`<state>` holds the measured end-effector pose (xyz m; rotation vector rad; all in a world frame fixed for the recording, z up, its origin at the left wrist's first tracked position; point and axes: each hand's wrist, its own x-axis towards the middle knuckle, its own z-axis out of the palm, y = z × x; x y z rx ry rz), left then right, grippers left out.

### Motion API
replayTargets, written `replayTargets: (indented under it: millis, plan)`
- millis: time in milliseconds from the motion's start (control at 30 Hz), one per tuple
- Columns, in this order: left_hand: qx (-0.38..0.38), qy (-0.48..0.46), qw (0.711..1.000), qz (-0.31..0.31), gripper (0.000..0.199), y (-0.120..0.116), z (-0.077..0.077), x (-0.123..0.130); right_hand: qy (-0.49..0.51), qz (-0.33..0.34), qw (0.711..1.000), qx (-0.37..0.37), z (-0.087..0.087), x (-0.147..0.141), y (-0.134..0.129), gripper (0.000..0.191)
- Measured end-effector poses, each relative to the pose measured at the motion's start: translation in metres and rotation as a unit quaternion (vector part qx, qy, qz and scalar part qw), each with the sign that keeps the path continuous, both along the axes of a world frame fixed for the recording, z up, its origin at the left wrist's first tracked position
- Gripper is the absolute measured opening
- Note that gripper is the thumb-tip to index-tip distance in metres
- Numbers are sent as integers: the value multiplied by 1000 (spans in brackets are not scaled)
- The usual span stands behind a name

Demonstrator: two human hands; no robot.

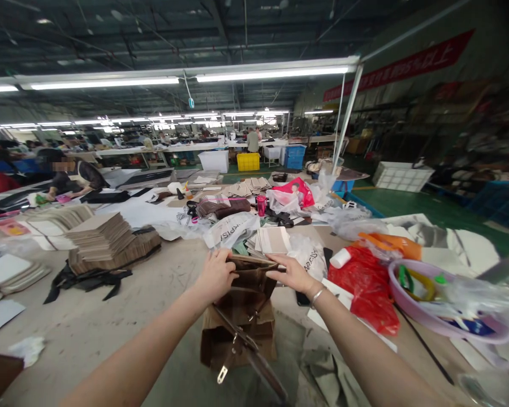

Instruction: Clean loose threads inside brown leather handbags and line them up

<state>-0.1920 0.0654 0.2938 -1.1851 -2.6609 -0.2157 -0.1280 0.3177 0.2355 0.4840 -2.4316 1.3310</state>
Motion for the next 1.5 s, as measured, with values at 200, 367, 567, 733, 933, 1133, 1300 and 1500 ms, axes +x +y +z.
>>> replayTargets:
  millis: [200, 367, 567, 733, 933, 1133, 1300, 1500]
  plan:
    - [65, -73, 995, -11, 19, -8, -4, -28, -7, 12, 1000, 2, 1, -14, -12, 24]
    - [95, -70, 993, -6, 20, -14, -12, -42, 6, -1, 1000, 17, -1, -20, -14, 24]
    - [67, -119, 990, -18, 24, -10, -12, -49, 33, -45, 992, 113, 0, -21, -17, 30]
    - [40, -119, 992, 4, 25, -3, -6, -49, 54, -71, 979, 182, 0, -21, -17, 35]
    - [32, -105, 994, 17, 25, 0, -6, -50, 10, -55, 963, 263, 10, -23, -9, 44]
    - [26, -93, 995, 21, 25, 2, -5, -51, 27, -57, 967, 246, 21, -25, -9, 42]
    - [19, -95, 995, 19, 25, 3, -4, -50, 24, -68, 971, 229, 25, -35, -21, 44]
    - [15, -77, 997, 17, 26, 2, -6, -51, 28, -49, 980, 190, 19, -46, -30, 17]
